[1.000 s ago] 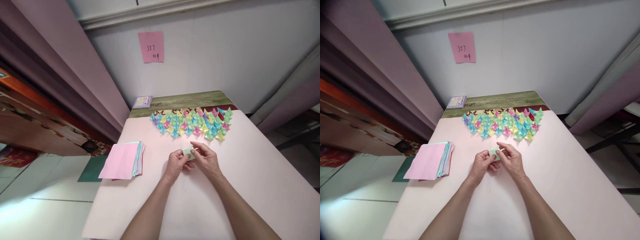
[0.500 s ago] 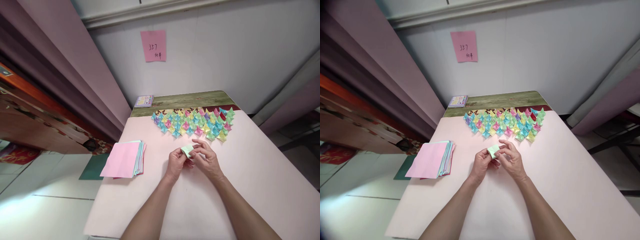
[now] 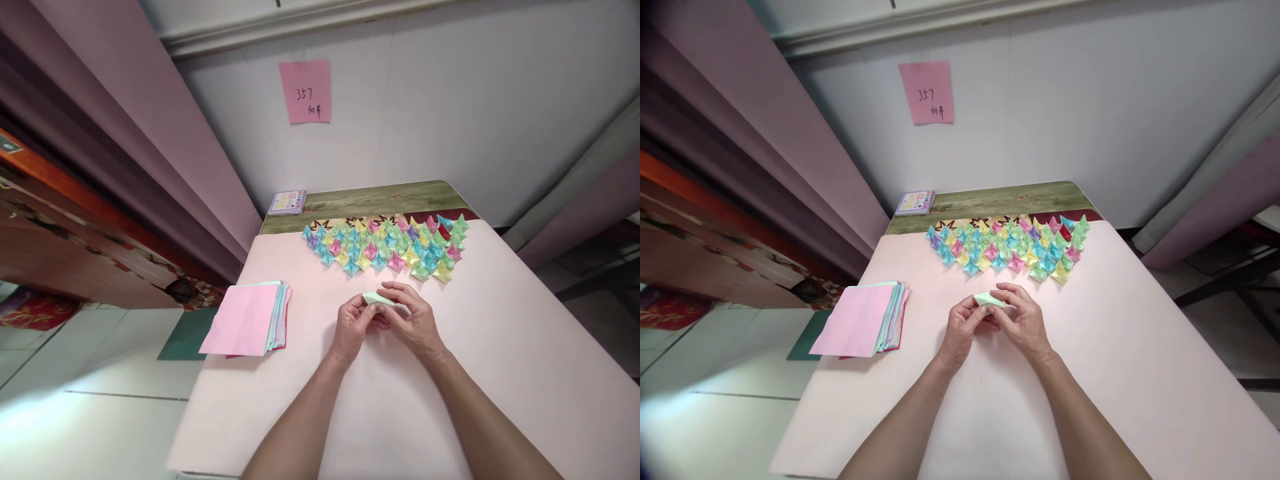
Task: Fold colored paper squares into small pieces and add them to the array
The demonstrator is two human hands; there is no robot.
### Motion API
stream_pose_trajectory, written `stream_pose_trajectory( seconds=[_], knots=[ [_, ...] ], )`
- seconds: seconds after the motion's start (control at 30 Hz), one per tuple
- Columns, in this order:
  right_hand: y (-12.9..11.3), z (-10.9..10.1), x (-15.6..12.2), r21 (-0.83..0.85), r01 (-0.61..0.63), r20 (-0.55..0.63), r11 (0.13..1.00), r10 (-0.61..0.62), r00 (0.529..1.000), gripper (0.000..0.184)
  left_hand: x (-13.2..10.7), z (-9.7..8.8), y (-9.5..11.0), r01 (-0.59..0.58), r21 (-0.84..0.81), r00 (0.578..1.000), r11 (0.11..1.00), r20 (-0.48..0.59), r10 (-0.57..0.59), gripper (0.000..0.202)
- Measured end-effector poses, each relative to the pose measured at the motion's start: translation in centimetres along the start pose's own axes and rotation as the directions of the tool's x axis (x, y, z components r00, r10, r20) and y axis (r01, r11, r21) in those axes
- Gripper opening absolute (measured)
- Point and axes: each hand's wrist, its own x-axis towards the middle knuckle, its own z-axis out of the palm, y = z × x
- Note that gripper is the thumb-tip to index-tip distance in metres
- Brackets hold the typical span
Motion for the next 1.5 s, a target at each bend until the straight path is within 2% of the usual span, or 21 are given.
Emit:
stream_pose_trajectory(
  seconds=[0.13,0.23,0.33,0.47,0.67,0.83,0.93,1.1,1.27,1.5],
  knots=[
    [0.2,0.2,-0.2,0.001,-0.006,-0.003,1.0,0.006,1.0,0.017,0.1,0.0,-0.3,-0.026,-0.003,0.999,1.0,-0.019,0.026,0.032],
    [0.2,0.2,-0.2,0.03,-0.07,0.0,0.997,0.07,0.998,0.015,0.2,-0.2,-0.6,-0.035,0.009,0.999,0.999,-0.039,0.035,0.036],
    [0.2,0.1,-0.2,0.029,-0.125,-0.005,0.992,0.126,0.992,0.018,0.4,-0.4,-0.7,-0.072,0.088,0.991,0.994,-0.109,0.081,0.042],
    [0.2,0.1,-0.1,0.023,-0.151,0.03,0.988,0.151,0.988,0.021,0.6,-0.8,-0.7,-0.112,0.161,0.977,0.981,-0.161,0.138,0.029],
    [0.1,0.3,-0.2,0.162,-0.248,0.101,0.955,0.234,0.967,0.025,0.7,-0.9,-0.8,-0.12,0.154,0.972,0.981,-0.183,0.147,0.025],
    [0.4,0.4,-0.3,0.192,-0.294,0.04,0.936,0.291,0.956,0.027,0.6,-0.4,-0.7,-0.045,0.038,0.99,0.998,-0.131,0.05,0.032],
    [0.5,0.4,-0.2,0.166,-0.253,-0.013,0.953,0.259,0.966,0.026,0.6,-0.3,-0.7,0.014,0.004,0.992,1.0,-0.124,-0.013,0.038],
    [0.3,0.2,-0.2,0.069,-0.097,-0.026,0.993,0.099,0.995,0.022,0.9,-0.6,-0.8,-0.01,-0.008,0.983,1.0,-0.183,0.008,0.037],
    [0.4,0.2,-0.2,0.084,-0.126,0.004,0.989,0.126,0.992,0.024,1.1,-0.6,-0.9,-0.024,0.008,0.983,1.0,-0.182,0.025,0.036],
    [0.3,0.3,-0.1,0.031,-0.036,0.023,0.999,0.035,0.999,0.021,1.1,-0.7,-1.0,-0.042,0.002,0.98,0.999,-0.196,0.042,0.041]
  ],
)
